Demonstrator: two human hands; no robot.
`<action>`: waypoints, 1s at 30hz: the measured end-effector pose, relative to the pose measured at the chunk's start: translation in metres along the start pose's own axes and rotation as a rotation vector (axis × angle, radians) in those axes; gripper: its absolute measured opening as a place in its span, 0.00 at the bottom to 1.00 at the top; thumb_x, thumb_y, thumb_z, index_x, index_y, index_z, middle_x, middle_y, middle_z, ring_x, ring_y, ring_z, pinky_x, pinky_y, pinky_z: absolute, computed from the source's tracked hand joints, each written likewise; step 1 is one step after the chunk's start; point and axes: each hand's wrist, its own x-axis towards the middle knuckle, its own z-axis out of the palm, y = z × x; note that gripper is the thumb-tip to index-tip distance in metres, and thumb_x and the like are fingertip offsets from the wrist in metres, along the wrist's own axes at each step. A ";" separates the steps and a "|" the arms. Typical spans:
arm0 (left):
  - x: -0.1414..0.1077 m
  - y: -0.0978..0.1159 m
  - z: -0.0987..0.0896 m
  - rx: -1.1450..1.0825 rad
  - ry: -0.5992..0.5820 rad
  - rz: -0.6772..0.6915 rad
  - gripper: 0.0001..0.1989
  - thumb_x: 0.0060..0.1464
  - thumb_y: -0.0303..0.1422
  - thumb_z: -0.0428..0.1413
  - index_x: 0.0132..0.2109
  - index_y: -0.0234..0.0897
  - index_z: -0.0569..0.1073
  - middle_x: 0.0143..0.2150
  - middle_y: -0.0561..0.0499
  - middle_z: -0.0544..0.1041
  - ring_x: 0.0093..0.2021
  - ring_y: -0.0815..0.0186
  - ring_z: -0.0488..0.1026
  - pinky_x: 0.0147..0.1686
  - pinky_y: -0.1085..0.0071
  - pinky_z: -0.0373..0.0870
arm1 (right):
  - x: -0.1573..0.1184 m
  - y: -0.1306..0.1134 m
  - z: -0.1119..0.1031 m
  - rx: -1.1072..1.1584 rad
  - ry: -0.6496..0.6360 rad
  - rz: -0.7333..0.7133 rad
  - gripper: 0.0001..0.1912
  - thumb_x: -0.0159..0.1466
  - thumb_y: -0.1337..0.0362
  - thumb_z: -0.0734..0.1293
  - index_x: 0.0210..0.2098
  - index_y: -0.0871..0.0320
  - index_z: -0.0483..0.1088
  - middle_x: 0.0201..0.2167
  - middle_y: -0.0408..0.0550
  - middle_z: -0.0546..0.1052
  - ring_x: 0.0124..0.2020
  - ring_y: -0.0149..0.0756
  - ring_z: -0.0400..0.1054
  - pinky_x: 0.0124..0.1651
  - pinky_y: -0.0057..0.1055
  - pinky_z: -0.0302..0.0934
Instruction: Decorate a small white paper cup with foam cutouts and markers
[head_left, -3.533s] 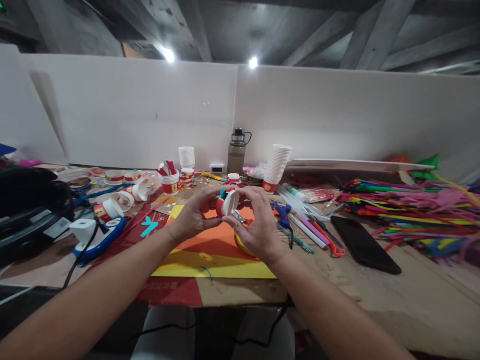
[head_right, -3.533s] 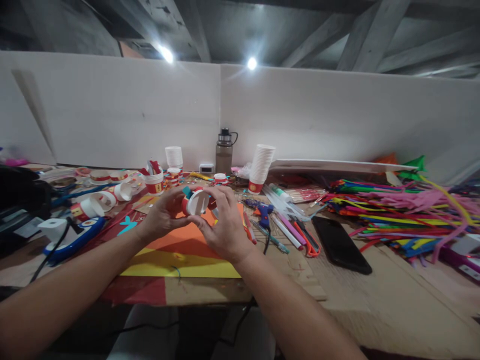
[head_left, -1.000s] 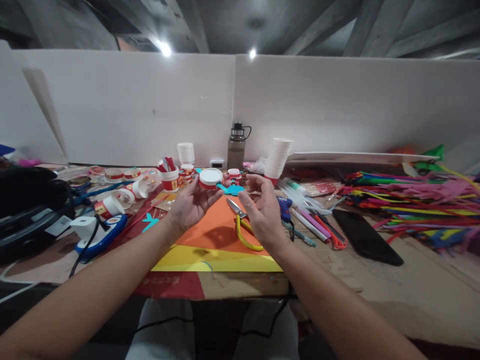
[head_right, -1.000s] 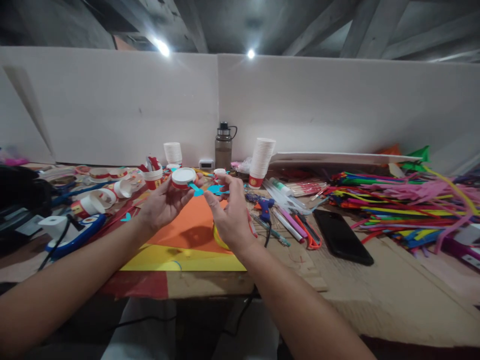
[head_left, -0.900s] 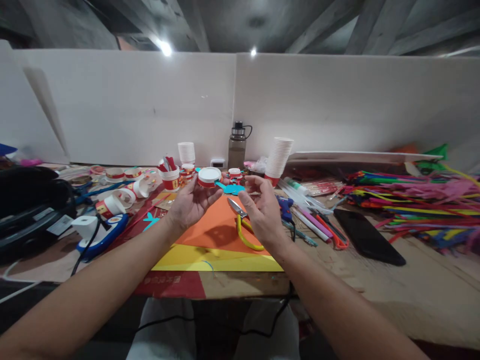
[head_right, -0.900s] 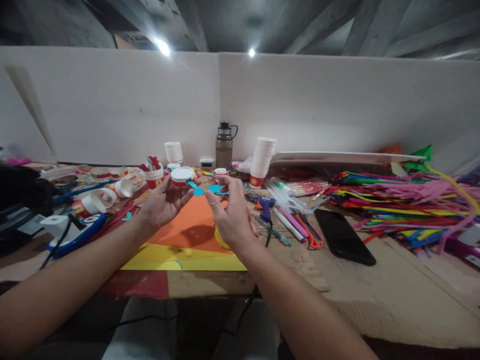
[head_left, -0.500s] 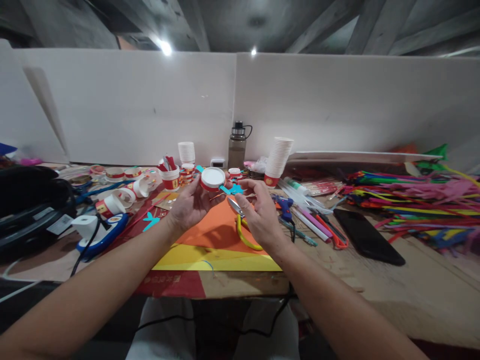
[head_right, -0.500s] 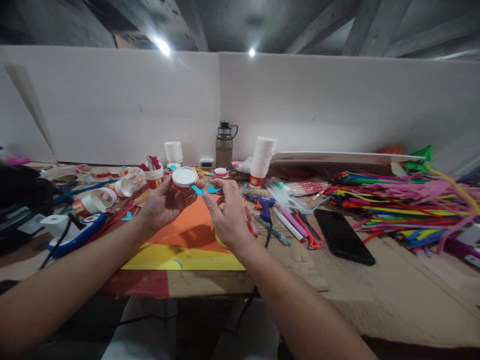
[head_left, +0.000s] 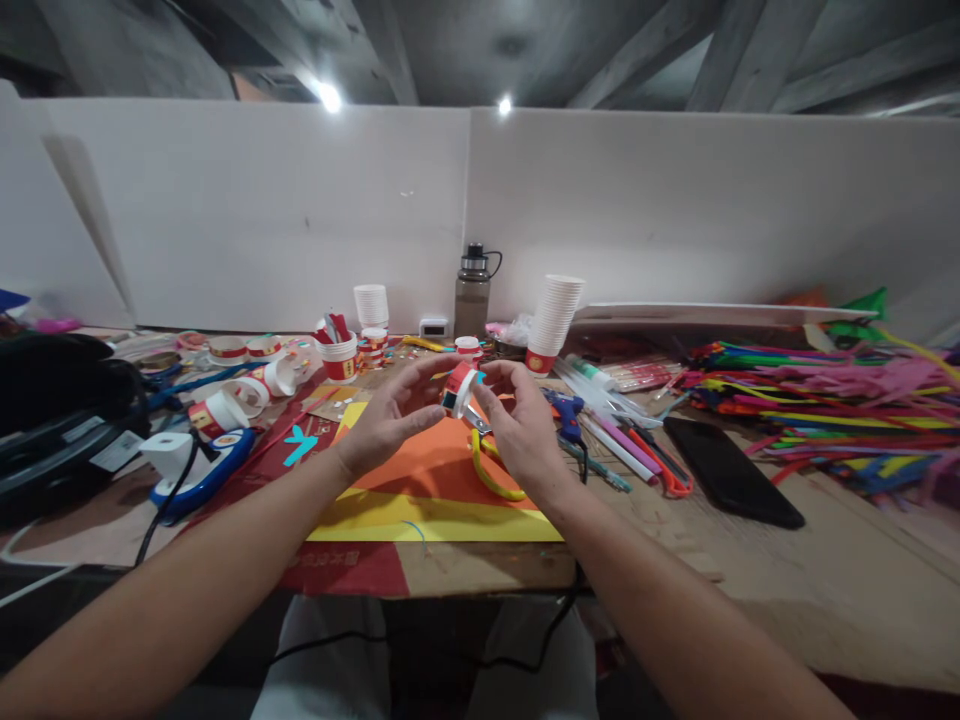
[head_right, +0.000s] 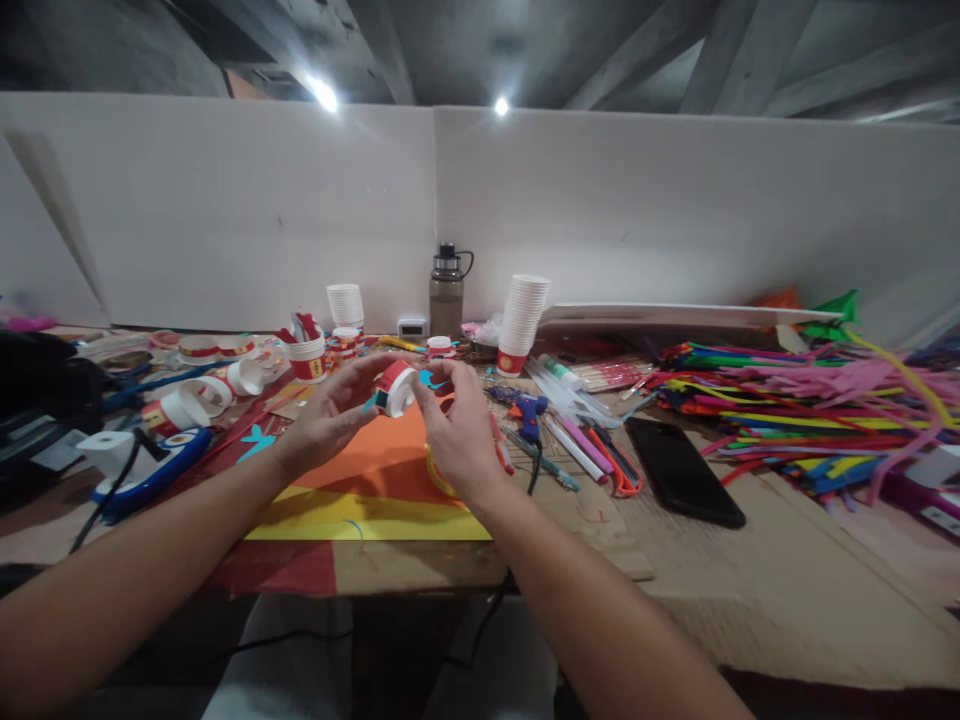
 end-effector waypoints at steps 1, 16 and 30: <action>0.000 0.001 0.000 0.026 -0.017 0.011 0.25 0.54 0.31 0.61 0.59 0.43 0.70 0.66 0.43 0.64 0.63 0.55 0.64 0.54 0.67 0.69 | 0.000 -0.001 0.000 -0.008 0.008 0.007 0.11 0.64 0.57 0.65 0.42 0.56 0.66 0.40 0.50 0.73 0.41 0.37 0.67 0.39 0.34 0.63; -0.001 -0.001 -0.001 0.134 -0.055 0.021 0.22 0.57 0.32 0.58 0.58 0.46 0.71 0.60 0.44 0.70 0.54 0.58 0.72 0.47 0.69 0.74 | -0.001 -0.004 -0.003 -0.095 0.019 -0.064 0.05 0.65 0.61 0.64 0.39 0.56 0.67 0.35 0.47 0.72 0.36 0.34 0.67 0.36 0.31 0.60; 0.000 -0.003 0.000 0.135 -0.016 -0.044 0.23 0.54 0.35 0.61 0.57 0.45 0.72 0.61 0.43 0.70 0.50 0.60 0.73 0.42 0.72 0.75 | 0.000 -0.006 -0.005 -0.121 0.032 -0.078 0.02 0.63 0.65 0.63 0.35 0.57 0.68 0.32 0.45 0.73 0.32 0.32 0.66 0.35 0.30 0.60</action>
